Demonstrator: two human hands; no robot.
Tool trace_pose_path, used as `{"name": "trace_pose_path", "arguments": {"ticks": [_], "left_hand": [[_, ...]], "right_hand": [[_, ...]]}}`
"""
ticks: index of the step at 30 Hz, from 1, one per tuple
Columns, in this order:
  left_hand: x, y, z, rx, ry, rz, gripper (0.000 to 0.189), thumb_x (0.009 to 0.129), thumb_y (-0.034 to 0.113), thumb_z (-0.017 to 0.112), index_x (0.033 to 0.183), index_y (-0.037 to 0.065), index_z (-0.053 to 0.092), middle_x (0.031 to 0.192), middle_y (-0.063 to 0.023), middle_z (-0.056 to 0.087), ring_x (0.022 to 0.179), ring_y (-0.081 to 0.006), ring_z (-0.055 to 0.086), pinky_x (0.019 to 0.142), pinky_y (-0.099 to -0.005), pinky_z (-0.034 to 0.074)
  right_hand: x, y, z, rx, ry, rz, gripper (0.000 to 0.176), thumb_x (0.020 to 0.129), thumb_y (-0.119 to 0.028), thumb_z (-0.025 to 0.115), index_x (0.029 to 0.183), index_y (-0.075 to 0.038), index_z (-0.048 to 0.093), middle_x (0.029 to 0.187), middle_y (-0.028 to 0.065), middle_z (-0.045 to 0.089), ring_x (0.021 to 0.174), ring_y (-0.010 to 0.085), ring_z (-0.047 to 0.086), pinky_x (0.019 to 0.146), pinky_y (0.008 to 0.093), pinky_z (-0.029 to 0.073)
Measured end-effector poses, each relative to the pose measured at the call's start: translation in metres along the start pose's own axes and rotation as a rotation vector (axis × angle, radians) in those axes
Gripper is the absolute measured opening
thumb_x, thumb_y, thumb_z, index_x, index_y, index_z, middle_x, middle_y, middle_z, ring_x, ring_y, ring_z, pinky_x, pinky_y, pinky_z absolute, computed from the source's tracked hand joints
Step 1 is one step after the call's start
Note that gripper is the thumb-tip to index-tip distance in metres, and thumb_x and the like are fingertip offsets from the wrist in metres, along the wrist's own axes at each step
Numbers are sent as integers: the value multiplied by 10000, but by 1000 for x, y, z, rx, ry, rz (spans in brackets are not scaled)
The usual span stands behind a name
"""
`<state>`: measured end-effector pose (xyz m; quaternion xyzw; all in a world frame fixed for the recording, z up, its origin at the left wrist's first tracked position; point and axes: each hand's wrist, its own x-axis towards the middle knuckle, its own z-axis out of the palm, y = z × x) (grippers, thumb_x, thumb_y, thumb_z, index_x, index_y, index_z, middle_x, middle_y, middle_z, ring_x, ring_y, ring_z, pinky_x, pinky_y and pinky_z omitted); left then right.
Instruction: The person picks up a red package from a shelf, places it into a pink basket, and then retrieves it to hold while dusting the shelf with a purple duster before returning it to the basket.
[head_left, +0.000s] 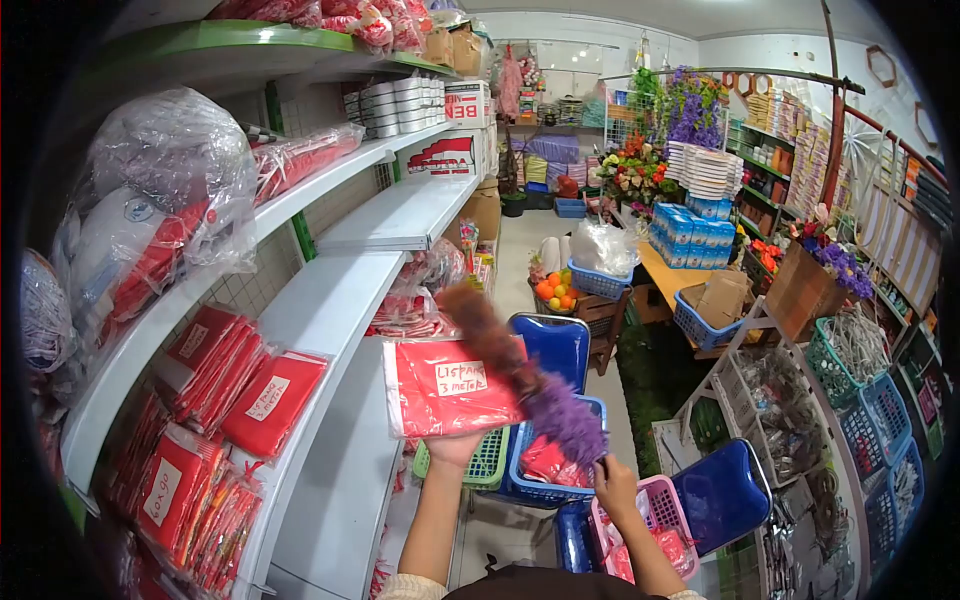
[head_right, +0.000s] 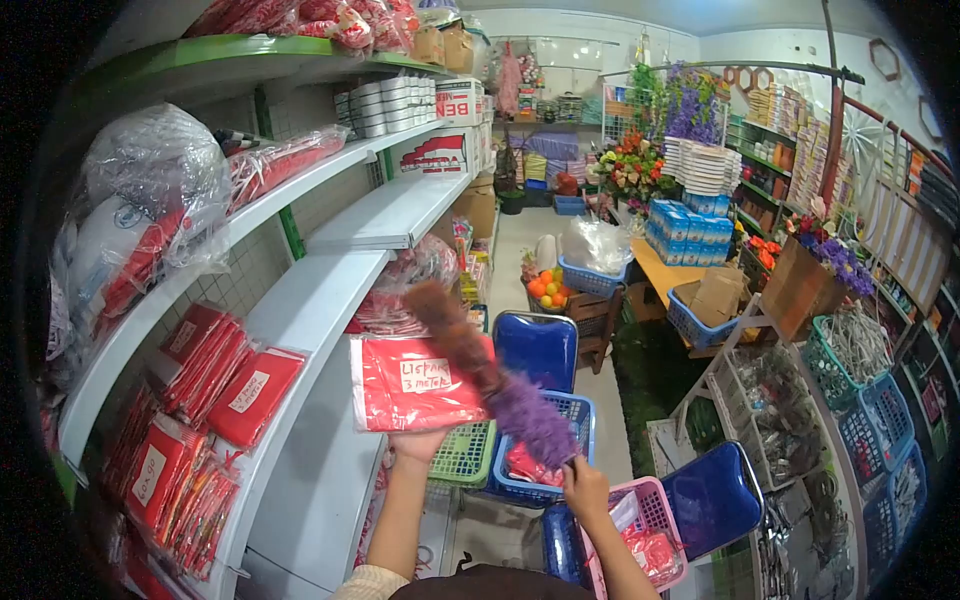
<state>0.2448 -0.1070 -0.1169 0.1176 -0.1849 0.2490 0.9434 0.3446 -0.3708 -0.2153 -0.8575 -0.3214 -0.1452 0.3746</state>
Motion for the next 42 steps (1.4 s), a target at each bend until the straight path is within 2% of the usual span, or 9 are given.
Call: {"name": "trace_pose_path", "arguments": {"ticks": [4,8,11,15,16,19,24,34,42], "left_hand": [[-7,6,0,31,-24,-15,739,853,581,396,1401,98,289,1443,-144,297,1332,-374,245,1081,-589,148],[-4,7,0,42,109,-5,737,833,609,400,1368,104,358,1399,-135,379,1277,-337,355,1053,-594,201],[-25,27,-92,-222,-442,-6,692,835,623,380,1342,154,412,1364,-71,442,1199,-296,446,1012,-572,286],[-40,34,-17,-160,49,174,680,844,611,372,1348,156,406,1344,-69,460,1209,-309,443,1021,-562,289],[-37,31,28,-73,43,169,696,846,611,367,1353,134,395,1361,-99,436,1243,-342,399,1038,-565,265],[-55,52,19,137,42,250,703,860,569,382,1380,99,330,1416,-119,355,1312,-343,294,1077,-580,170],[-91,77,20,117,154,385,741,843,584,414,1375,77,315,1423,-151,327,1309,-385,279,1065,-604,173],[-143,97,39,135,106,485,738,848,587,404,1376,79,316,1430,-153,320,1303,-391,290,1045,-621,203],[-161,106,44,180,171,535,760,841,607,396,1382,80,309,1434,-152,314,1305,-392,286,1053,-610,199]], "right_hand": [[6,-9,-4,-32,-2,98,167,831,-196,595,793,-45,535,687,200,600,607,391,585,527,471,439],[5,-16,4,98,-92,-135,166,813,-185,605,785,-41,529,661,178,588,588,384,569,534,449,446],[11,-15,12,126,-152,-367,147,770,-157,627,765,-52,523,638,145,569,584,342,578,523,419,447],[22,-22,30,137,-109,-344,137,729,-115,631,741,-47,513,632,135,552,585,326,578,516,404,438],[26,-21,35,140,-116,-321,131,744,-106,622,751,-34,513,641,153,560,585,345,572,519,413,436],[46,-30,53,236,-58,-304,127,762,-103,617,785,-20,524,666,177,573,593,365,572,523,420,432],[85,-68,82,267,-140,-220,164,846,-193,584,821,-32,564,707,200,615,622,372,596,532,449,444],[160,-223,163,97,-356,-479,231,855,-234,533,983,-43,517,724,222,615,674,405,601,591,505,464],[218,-294,206,68,-298,-564,191,813,-178,527,910,-35,606,751,236,626,721,400,625,636,496,491]]}}
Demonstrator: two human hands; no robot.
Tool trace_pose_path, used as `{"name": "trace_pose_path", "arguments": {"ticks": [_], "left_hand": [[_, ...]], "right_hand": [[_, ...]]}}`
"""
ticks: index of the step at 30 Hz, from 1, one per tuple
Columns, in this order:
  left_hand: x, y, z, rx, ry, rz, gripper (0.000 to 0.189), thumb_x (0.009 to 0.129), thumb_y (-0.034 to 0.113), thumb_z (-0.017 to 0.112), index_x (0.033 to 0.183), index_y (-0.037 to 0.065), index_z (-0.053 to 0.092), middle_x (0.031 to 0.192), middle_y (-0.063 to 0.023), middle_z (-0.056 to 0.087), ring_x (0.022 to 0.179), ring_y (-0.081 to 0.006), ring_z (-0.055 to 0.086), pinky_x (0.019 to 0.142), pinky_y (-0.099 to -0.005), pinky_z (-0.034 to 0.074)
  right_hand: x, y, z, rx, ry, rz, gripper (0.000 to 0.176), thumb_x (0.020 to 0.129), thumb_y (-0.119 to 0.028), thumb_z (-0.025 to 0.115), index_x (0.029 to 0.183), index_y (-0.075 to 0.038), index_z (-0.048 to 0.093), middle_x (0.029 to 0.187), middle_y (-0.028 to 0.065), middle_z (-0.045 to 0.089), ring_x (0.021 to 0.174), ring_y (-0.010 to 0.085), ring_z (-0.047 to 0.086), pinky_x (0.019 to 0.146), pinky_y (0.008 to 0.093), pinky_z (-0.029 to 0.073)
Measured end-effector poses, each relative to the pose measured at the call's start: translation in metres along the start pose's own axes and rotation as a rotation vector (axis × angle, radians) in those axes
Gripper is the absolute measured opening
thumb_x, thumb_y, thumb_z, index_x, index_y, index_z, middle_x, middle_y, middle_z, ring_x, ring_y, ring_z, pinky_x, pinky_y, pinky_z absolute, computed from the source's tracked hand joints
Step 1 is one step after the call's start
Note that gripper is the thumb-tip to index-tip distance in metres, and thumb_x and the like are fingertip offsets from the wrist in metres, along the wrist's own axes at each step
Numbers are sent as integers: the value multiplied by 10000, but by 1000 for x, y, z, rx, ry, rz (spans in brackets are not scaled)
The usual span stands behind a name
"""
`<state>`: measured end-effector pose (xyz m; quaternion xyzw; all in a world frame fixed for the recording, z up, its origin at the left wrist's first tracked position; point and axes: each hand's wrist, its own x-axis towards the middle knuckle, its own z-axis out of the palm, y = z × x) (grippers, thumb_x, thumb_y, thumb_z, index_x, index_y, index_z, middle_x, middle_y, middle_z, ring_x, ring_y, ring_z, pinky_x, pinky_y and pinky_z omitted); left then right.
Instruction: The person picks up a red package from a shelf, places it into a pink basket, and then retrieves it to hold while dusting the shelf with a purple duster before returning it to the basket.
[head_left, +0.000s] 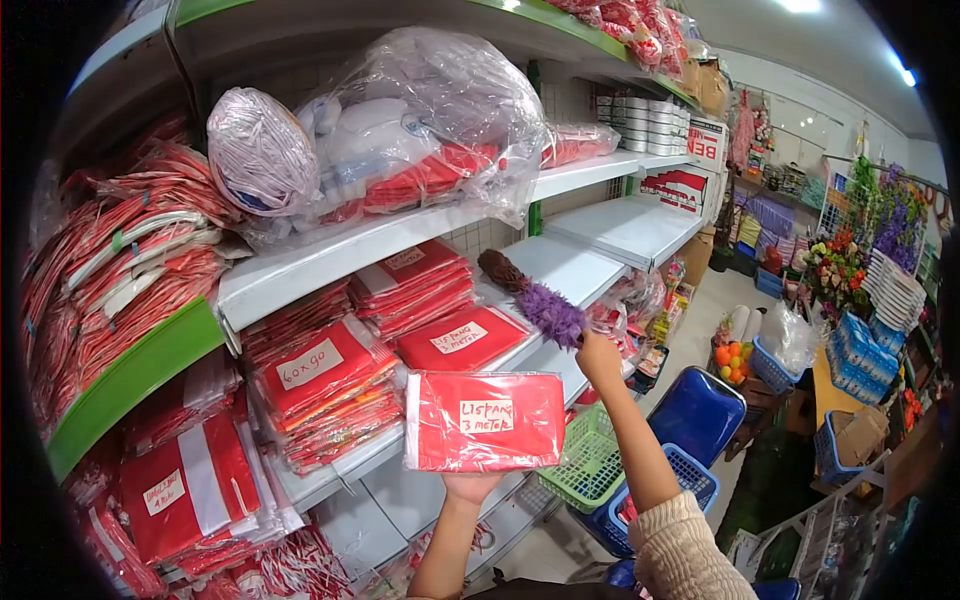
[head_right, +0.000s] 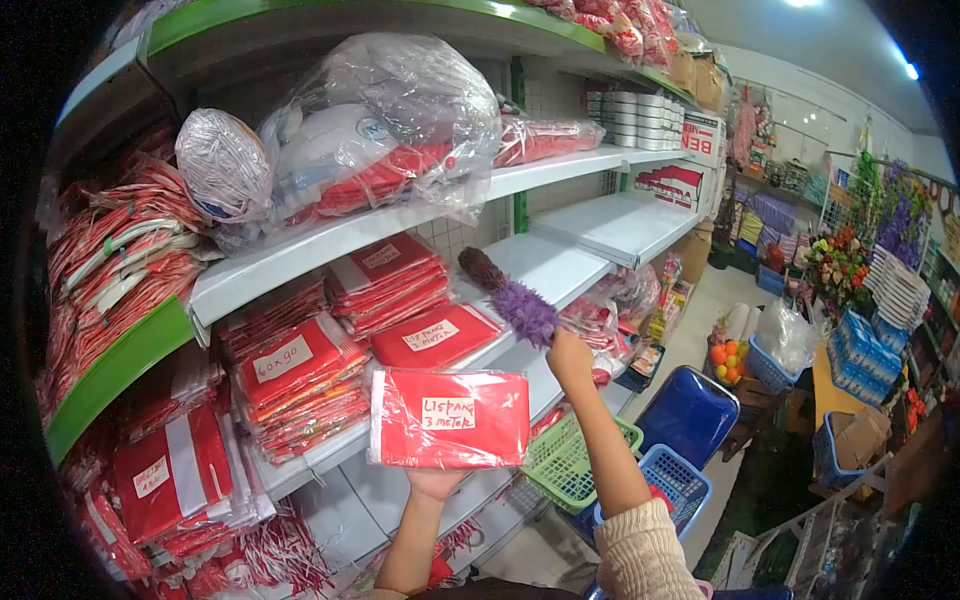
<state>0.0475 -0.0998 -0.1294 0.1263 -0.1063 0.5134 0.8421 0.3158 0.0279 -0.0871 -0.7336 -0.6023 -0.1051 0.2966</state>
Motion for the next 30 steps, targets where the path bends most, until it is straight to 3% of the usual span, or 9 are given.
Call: {"name": "trace_pose_path", "arguments": {"ticks": [7,8,11,13,14,18,19,23,30], "left_hand": [[9,-10,-4,-14,-14,-31,762,842,607,391,1381,75,307,1436,-162,305,1309,-403,273,1049,-624,189],[10,-10,-7,-27,-10,-48,761,843,607,391,1381,76,307,1437,-162,303,1310,-403,270,1050,-623,188],[15,-14,-2,-37,30,-32,759,841,605,397,1380,77,309,1436,-162,304,1312,-406,263,1047,-626,190],[18,-19,0,-46,-19,-42,756,846,593,407,1387,76,297,1438,-156,302,1316,-393,264,1058,-609,189],[20,-22,1,-50,-45,-48,755,848,586,412,1390,75,291,1439,-153,301,1318,-386,264,1063,-601,189],[28,-44,0,-174,-86,-126,783,832,623,398,1393,87,290,1444,-161,285,1321,-404,247,1057,-618,176],[30,-53,2,-160,-85,-143,765,840,607,396,1389,84,298,1440,-164,293,1320,-408,245,1054,-625,172],[37,-88,5,-114,-75,-245,715,860,565,394,1375,74,322,1423,-172,322,1311,-409,259,1049,-631,177],[56,-134,-4,-73,-48,-429,694,873,554,375,1374,76,329,1411,-154,352,1284,-367,333,1060,-566,234]], "right_hand": [[21,-8,-10,-212,-34,-157,234,812,-262,575,910,-53,615,721,191,638,691,383,635,611,455,509],[14,-13,-24,-198,-102,-65,309,815,-321,603,976,-57,605,823,183,636,776,356,633,654,422,507],[-27,-21,-62,50,302,-176,247,808,-221,613,977,-42,593,924,184,599,862,325,600,710,408,483],[-66,-25,-87,299,333,-141,323,827,-203,604,1093,-30,545,1015,191,549,953,317,550,772,398,457],[-83,-15,-83,404,375,-136,354,831,-196,608,1133,-26,538,986,164,570,889,298,576,756,379,461],[-157,5,-57,1128,243,157,361,878,-227,597,1160,-12,524,944,66,610,802,126,560,706,274,445],[-176,8,-62,1184,138,257,381,890,-230,568,1210,-31,511,998,53,598,921,126,560,731,260,457],[-217,17,-50,1584,49,497,329,881,-228,579,1120,-5,551,950,33,619,824,95,590,680,238,486],[-234,38,-109,1502,541,602,186,830,-75,635,993,-3,585,892,53,650,724,106,633,618,232,516]]}}
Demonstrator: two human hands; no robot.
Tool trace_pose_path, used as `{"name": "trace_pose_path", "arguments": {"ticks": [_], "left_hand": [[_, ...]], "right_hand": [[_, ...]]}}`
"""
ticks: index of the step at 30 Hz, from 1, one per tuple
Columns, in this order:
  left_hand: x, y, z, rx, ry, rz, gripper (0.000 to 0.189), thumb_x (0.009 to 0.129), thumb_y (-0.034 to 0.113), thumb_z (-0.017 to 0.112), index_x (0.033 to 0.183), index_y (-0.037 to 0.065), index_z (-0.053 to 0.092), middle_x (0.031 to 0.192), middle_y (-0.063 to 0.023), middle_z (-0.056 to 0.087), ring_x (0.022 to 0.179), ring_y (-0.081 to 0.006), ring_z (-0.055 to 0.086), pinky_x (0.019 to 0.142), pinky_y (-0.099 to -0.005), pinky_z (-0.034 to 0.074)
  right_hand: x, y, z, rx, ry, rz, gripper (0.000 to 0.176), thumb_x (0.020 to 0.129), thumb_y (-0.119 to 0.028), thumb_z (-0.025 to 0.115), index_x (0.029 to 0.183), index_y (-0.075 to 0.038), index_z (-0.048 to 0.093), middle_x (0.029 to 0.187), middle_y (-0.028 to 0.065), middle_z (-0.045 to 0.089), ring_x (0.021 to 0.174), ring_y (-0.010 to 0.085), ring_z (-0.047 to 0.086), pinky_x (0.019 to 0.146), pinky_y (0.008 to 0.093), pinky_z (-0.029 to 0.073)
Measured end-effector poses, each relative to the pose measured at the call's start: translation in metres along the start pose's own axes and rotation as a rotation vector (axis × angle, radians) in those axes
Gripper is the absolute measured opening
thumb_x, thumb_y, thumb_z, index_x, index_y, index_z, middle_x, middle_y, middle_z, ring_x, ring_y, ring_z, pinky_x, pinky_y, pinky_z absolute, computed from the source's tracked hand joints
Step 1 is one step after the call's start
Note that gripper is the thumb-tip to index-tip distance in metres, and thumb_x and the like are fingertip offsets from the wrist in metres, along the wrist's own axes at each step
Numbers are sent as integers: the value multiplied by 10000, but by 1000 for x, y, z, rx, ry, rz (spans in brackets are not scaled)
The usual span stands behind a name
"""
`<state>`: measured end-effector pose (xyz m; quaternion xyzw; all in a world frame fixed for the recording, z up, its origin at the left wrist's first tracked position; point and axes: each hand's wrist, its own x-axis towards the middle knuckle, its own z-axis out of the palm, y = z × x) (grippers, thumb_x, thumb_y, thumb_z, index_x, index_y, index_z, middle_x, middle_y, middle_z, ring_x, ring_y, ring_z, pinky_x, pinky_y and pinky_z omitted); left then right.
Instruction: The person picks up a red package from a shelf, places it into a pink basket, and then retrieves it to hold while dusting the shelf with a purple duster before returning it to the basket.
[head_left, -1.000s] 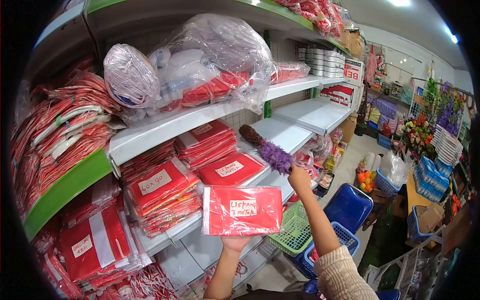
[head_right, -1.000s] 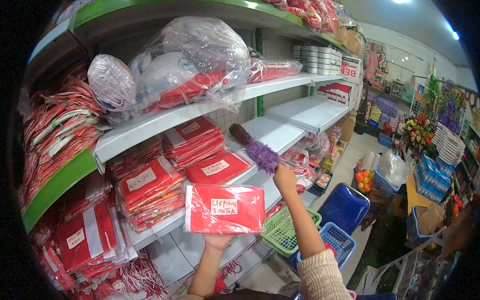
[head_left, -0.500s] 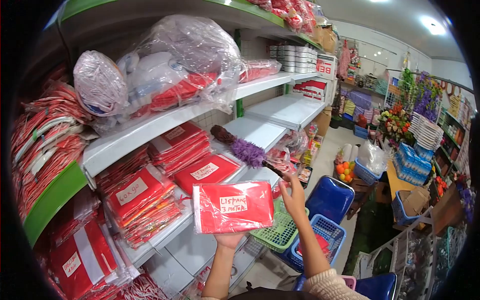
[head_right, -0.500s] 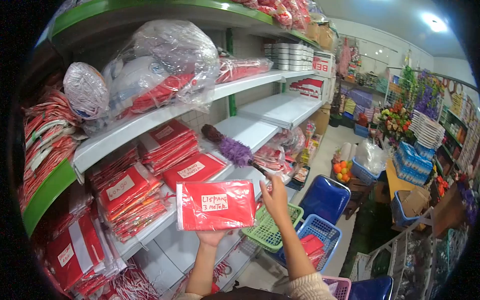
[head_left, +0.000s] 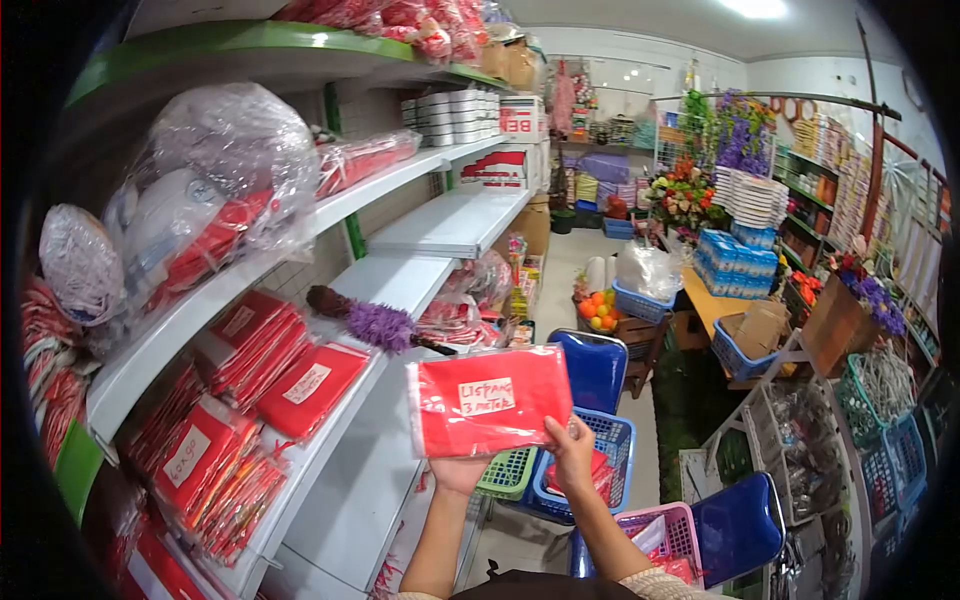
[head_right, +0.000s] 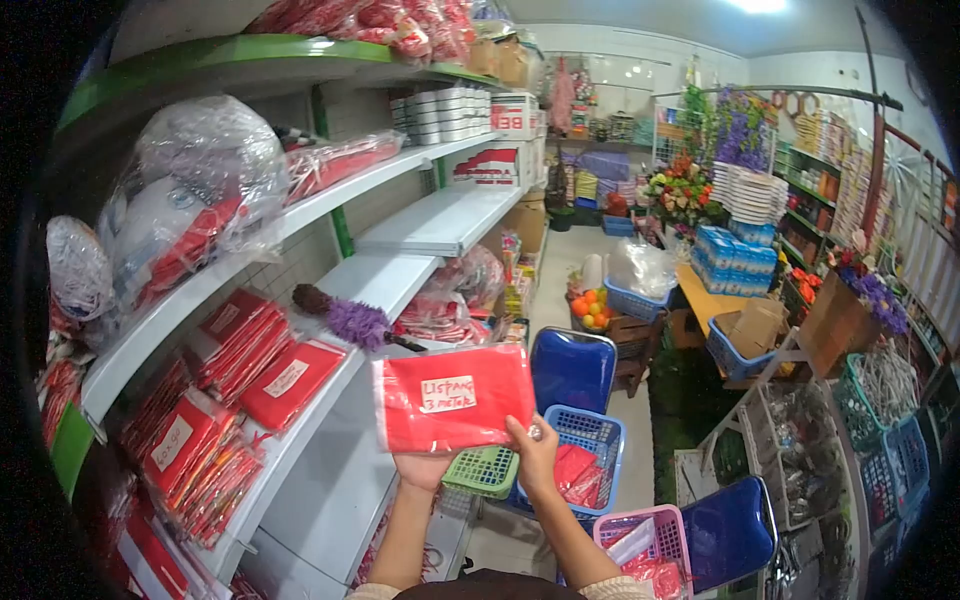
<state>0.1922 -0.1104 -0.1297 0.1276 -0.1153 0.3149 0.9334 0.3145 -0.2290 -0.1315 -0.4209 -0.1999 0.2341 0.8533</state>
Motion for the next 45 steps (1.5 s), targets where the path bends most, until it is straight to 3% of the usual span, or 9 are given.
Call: {"name": "trace_pose_path", "arguments": {"ticks": [3,6,9,13,16,17,19,38,45], "left_hand": [[12,-11,-19,117,47,-50,678,891,558,347,1373,82,336,1396,-141,379,1254,-345,385,1022,-542,303],[21,-13,-38,195,34,-109,675,902,556,360,1414,124,276,1412,-126,354,1259,-307,383,998,-503,331],[20,-35,-26,701,97,-87,700,895,551,392,1456,196,167,1470,-115,238,1304,-284,308,1025,-476,287],[16,-57,-29,874,-29,-388,753,877,571,420,1469,251,82,1503,-25,156,1331,-270,231,1046,-465,228],[10,-65,-51,649,-113,-451,684,880,588,401,1426,213,232,1450,-22,275,1309,-237,291,1021,-496,279],[10,-66,-42,573,-140,-468,670,881,593,395,1412,200,283,1432,-21,315,1301,-226,311,1013,-506,295],[1,-63,-33,543,107,-415,601,905,546,386,1354,148,362,1370,-61,393,1243,-234,395,984,-471,364],[-56,34,-67,522,241,130,520,936,446,366,1335,113,360,1347,-95,419,1228,-259,411,1007,-437,369],[-92,74,-67,603,301,362,491,947,409,359,1328,100,359,1339,-107,429,1223,-268,416,1015,-425,371]], "right_hand": [[-7,-41,-6,-17,165,-194,154,804,-46,660,948,-11,615,805,25,644,639,60,572,550,192,433],[-5,-57,-21,-151,284,-468,144,829,-34,637,957,32,625,878,43,641,761,87,582,681,217,454],[-14,-69,-23,-194,320,-597,172,834,-41,629,983,45,624,884,41,642,788,89,589,689,216,456],[-26,-65,-15,-368,200,-596,207,814,-36,653,1005,43,634,913,63,655,805,93,585,729,226,466],[-32,-56,-4,-722,-64,-868,328,734,-30,693,1053,16,637,950,144,674,835,201,660,735,273,506],[-37,-51,3,-743,-150,-780,342,715,-38,696,1052,-13,645,984,157,665,870,255,664,752,313,520],[-44,-41,14,-811,-330,-824,401,676,-38,690,1074,-39,641,1044,134,651,922,260,646,792,325,517],[-49,7,86,-965,-923,-819,660,610,-366,746,1203,-141,566,1226,118,511,1166,329,466,1004,513,351],[-62,18,135,-869,-1151,-681,672,673,-379,735,1251,-111,520,1272,154,469,1207,350,431,1009,477,348]]}}
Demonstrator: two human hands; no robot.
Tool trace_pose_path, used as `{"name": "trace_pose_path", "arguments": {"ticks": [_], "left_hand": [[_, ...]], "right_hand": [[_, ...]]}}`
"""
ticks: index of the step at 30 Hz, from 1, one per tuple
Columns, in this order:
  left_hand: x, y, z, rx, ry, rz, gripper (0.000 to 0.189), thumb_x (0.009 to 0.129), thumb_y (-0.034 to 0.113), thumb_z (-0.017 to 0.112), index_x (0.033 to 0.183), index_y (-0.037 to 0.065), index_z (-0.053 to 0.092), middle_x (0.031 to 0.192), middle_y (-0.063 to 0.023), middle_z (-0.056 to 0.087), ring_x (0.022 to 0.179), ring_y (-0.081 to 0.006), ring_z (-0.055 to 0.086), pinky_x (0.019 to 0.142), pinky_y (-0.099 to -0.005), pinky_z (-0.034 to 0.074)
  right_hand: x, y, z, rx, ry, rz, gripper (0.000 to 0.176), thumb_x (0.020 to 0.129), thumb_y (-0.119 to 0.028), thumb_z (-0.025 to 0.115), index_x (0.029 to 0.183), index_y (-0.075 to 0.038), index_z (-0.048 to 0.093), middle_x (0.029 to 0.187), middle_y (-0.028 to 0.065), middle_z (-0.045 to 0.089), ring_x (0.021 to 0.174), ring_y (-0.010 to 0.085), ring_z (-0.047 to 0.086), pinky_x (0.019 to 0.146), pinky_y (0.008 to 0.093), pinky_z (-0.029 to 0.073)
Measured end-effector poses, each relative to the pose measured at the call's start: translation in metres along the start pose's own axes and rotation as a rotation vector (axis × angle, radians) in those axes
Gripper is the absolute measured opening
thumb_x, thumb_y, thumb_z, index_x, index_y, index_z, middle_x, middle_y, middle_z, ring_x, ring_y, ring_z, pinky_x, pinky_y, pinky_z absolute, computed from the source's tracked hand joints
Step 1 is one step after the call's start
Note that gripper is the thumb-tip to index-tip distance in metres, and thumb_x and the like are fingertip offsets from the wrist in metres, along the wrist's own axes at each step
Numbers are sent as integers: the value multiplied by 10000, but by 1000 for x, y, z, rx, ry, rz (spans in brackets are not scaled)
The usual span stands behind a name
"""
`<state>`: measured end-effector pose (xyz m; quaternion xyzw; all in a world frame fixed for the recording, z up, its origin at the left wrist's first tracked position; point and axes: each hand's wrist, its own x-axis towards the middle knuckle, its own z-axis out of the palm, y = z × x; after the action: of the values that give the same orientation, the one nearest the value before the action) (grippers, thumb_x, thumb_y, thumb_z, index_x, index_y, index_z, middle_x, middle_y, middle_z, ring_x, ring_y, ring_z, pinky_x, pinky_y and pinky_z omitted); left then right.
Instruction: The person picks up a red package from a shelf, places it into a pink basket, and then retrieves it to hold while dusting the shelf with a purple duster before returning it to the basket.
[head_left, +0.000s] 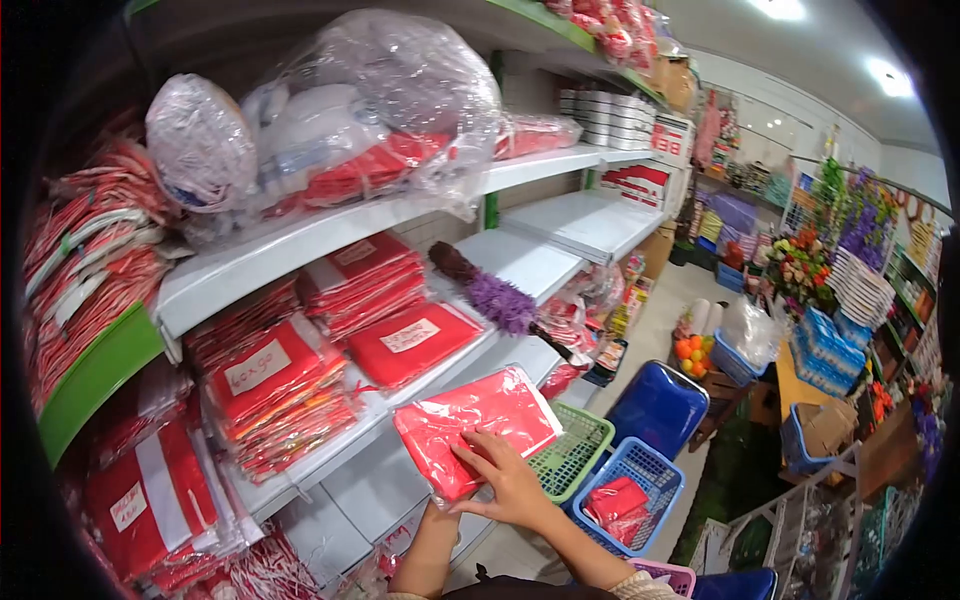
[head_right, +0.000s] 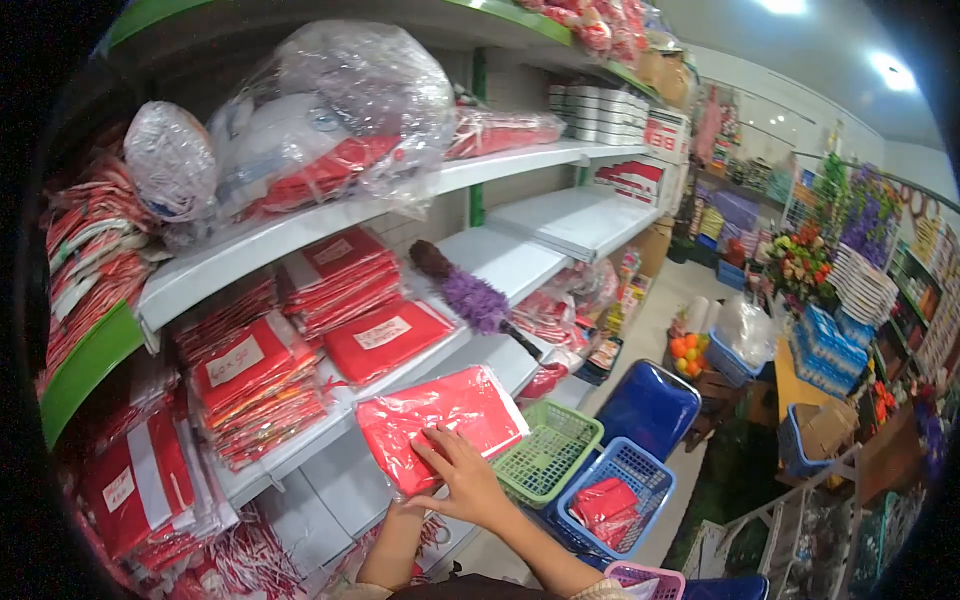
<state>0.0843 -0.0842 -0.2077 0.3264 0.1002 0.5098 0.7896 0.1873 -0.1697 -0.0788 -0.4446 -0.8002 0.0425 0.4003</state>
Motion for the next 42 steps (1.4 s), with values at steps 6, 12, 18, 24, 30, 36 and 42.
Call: {"name": "trace_pose_path", "arguments": {"ticks": [6,12,18,24,30,36,42], "left_hand": [[0,30,-15,-125,34,185,459,957,369,351,1320,88,358,1339,-115,430,1221,-277,417,1028,-419,367],[-6,41,-17,211,67,272,448,960,360,338,1309,79,363,1338,-114,430,1196,-272,431,1012,-434,382],[3,44,4,-150,8,234,455,960,370,331,1302,74,380,1332,-120,438,1186,-286,443,1005,-452,388],[21,32,18,-467,-37,120,496,955,408,315,1301,60,388,1336,-135,432,1196,-320,435,998,-503,383],[37,11,22,-598,-140,-30,511,952,420,317,1305,55,380,1344,-146,418,1199,-340,429,991,-531,383],[47,-6,42,-453,-49,-70,494,952,404,336,1298,55,385,1350,-143,411,1185,-329,443,975,-511,410],[63,-37,54,-218,-191,-44,493,949,383,371,1320,59,351,1369,-137,388,1232,-310,396,1005,-497,381]], "right_hand": [[49,51,-14,151,143,122,325,810,-147,615,1108,-21,578,1171,165,552,1115,314,507,954,387,393],[116,161,-18,-625,394,254,382,771,-106,595,1135,-24,512,1017,221,556,1001,351,542,811,472,439],[92,235,10,-378,218,587,253,809,-145,565,1012,-11,494,825,279,597,730,436,597,630,524,453],[-5,221,18,-271,302,641,197,846,-164,527,945,6,543,768,286,594,726,457,583,643,526,454],[-121,219,18,-190,304,785,233,817,-203,579,838,29,585,695,236,590,641,392,578,587,432,436],[-213,190,-11,27,475,1020,243,809,-215,608,871,19,634,651,129,599,570,195,550,552,342,417],[-235,139,-58,223,876,1030,151,839,-123,577,826,27,580,622,29,539,576,103,485,520,281,383]]}}
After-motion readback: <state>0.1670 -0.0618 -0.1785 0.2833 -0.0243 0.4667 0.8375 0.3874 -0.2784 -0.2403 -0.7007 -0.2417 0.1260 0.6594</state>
